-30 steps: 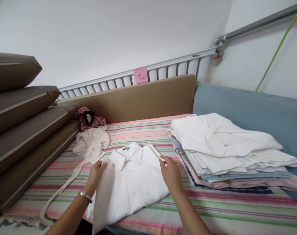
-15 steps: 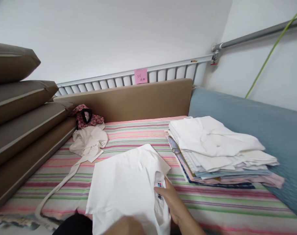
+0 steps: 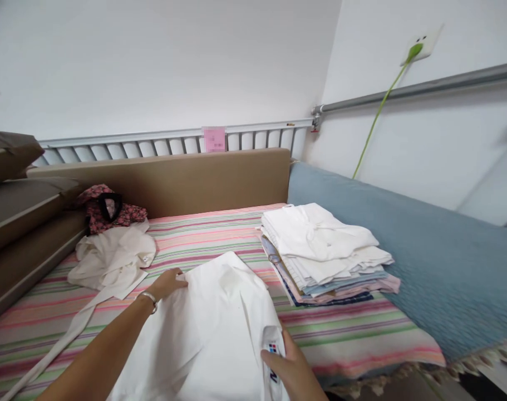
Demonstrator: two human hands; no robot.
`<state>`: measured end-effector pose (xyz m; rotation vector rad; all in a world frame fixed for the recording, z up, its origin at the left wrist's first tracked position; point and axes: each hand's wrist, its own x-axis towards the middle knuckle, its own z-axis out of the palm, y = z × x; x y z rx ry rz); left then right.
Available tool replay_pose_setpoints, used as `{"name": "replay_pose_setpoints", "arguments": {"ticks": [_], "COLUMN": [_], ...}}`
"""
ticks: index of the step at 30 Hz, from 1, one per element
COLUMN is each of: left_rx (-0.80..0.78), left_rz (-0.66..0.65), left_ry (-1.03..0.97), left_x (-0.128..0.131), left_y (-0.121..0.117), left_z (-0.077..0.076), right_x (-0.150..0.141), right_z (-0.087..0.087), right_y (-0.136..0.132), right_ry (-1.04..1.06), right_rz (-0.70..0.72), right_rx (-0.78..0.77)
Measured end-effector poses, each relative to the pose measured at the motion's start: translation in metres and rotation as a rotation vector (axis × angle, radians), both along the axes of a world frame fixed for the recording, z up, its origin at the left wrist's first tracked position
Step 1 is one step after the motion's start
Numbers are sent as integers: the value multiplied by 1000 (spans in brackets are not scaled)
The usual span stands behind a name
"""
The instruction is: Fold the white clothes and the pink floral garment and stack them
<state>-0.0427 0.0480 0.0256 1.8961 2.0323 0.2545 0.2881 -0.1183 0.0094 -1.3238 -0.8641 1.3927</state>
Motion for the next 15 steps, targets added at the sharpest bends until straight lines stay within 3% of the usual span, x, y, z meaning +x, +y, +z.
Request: {"name": "replay_pose_setpoints", "arguments": {"ticks": [5, 10, 12, 15], "left_rx": [101, 276, 326, 331], "left_rz": [-9, 199, 303, 421], "left_ry": [-96, -130, -126, -104], "left_x": [-23, -102, -137, -171], "left_y": [-9, -50, -73, -107], "left_z": [28, 68, 75, 63], "right_x": [-8, -13, -11, -7], "right_z": [49, 104, 110, 90], "right_y": [-2, 28, 54, 102], "right_ry": [-35, -152, -131, -91], "right_rz": [87, 175, 194, 189], "right_rx": [26, 208, 226, 170]}}
